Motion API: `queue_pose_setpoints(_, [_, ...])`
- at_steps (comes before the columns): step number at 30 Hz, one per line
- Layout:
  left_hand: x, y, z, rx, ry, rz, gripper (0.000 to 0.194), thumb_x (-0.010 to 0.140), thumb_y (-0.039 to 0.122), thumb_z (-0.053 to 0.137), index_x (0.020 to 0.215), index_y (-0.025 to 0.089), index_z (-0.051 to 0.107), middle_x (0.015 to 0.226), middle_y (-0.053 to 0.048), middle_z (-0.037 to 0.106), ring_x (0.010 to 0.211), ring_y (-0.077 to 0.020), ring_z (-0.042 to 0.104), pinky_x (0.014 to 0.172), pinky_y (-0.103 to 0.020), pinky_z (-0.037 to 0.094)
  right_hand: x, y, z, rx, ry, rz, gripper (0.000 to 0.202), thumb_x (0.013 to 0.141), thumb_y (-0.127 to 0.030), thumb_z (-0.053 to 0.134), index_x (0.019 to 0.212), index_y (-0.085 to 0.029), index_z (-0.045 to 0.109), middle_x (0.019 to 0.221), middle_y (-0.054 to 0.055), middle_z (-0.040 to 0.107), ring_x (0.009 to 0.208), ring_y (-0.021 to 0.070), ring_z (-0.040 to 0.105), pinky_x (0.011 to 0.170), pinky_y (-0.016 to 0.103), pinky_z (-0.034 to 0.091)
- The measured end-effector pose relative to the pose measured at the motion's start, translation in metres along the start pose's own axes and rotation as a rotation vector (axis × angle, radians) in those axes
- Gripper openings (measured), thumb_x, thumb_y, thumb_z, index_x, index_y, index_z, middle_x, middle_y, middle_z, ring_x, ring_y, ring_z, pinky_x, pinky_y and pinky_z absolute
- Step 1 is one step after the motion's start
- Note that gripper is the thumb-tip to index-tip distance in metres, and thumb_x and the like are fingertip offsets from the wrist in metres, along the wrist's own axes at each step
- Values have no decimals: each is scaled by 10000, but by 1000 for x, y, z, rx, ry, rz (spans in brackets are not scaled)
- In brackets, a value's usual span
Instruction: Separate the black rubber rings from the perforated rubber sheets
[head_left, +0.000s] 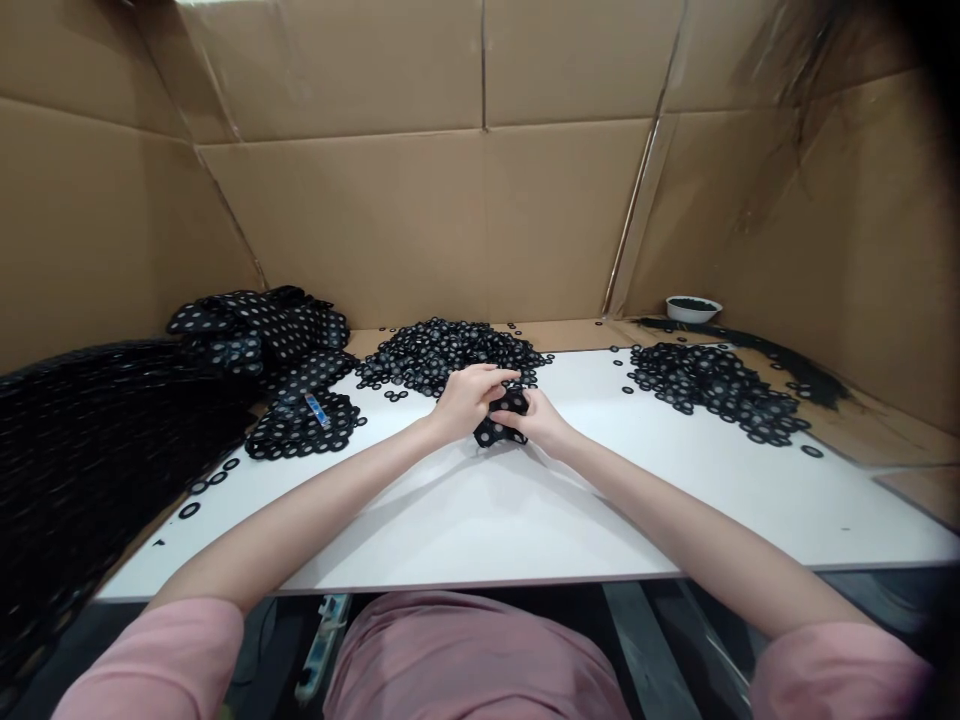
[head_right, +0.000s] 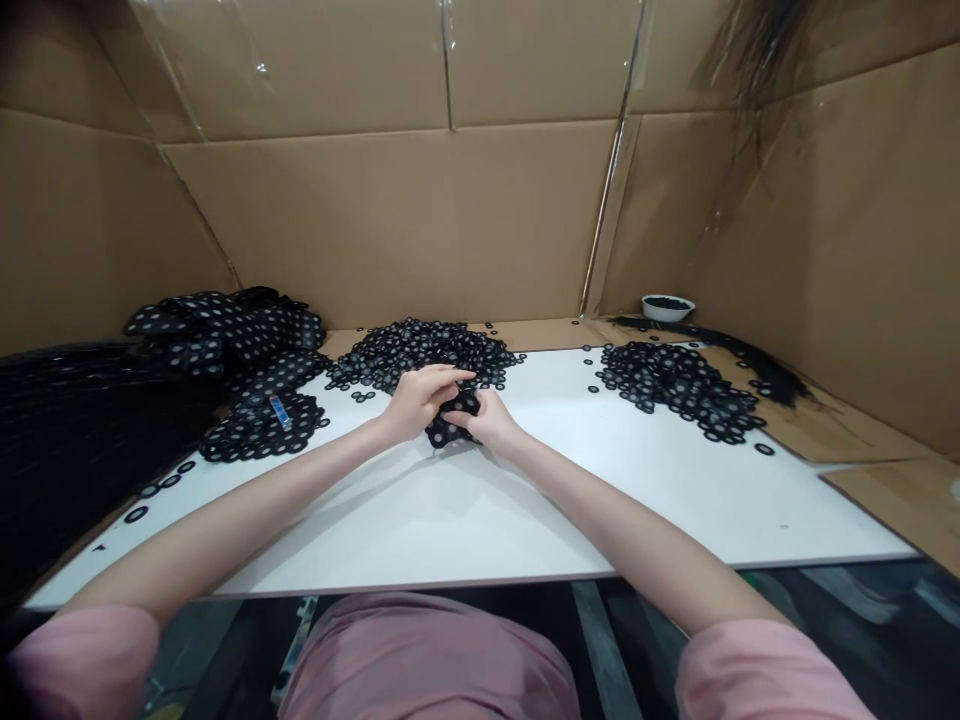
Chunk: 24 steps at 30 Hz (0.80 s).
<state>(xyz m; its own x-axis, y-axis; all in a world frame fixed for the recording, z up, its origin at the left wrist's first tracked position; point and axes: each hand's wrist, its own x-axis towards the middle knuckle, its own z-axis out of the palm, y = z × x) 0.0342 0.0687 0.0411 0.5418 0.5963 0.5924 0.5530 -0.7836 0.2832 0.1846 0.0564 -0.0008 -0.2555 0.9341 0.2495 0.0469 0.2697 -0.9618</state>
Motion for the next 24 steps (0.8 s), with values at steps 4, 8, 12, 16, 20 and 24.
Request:
queue_pose_setpoints(4, [-1,-1,2,-15,51,2,383,828,75,418,1069,234,669,1034,-32,700,1154,-218,553,896,-364,491,0,1,2,-9,47,3,262,574,-335,716,685,-154,562,633,5,583,607,149,509,536,265,392])
queue_pose_setpoints(8, [3,1,4,-167,77,-78,369,793,67,422,986,232,691,861,-17,709,947,-202,640,763,-315,520,0,-1,2,18,31,-6,256,582,-325,719,718,-148,593,701,30,637,660,179,566,602,297,451])
queue_pose_setpoints(12, [19,-13,0,-567,131,-340,308,746,63,453,930,166,677,549,15,585,511,-121,567,492,-222,451,-3,-6,3,85,-31,-25,278,585,-311,727,799,-145,664,836,69,693,762,211,618,743,357,499])
queue_pose_setpoints(16, [38,-47,-23,-815,363,-573,163,756,88,516,831,109,659,566,-11,596,511,-80,558,504,-181,449,-7,-7,6,153,-53,77,323,545,-331,761,809,-164,678,883,73,704,721,206,631,673,358,537])
queue_pose_setpoints(20, [43,-57,-32,-900,111,-598,142,739,174,657,860,103,674,693,-67,676,628,-114,639,601,-216,524,-7,-4,8,155,-86,113,359,546,-327,772,857,-167,689,887,73,709,729,210,640,668,352,545])
queue_pose_setpoints(24, [62,-24,5,-950,-173,-526,118,734,168,690,826,95,679,780,-105,708,712,-172,680,679,-290,564,-6,-1,6,129,-106,93,350,567,-324,763,875,-172,696,925,77,711,842,246,642,762,377,529])
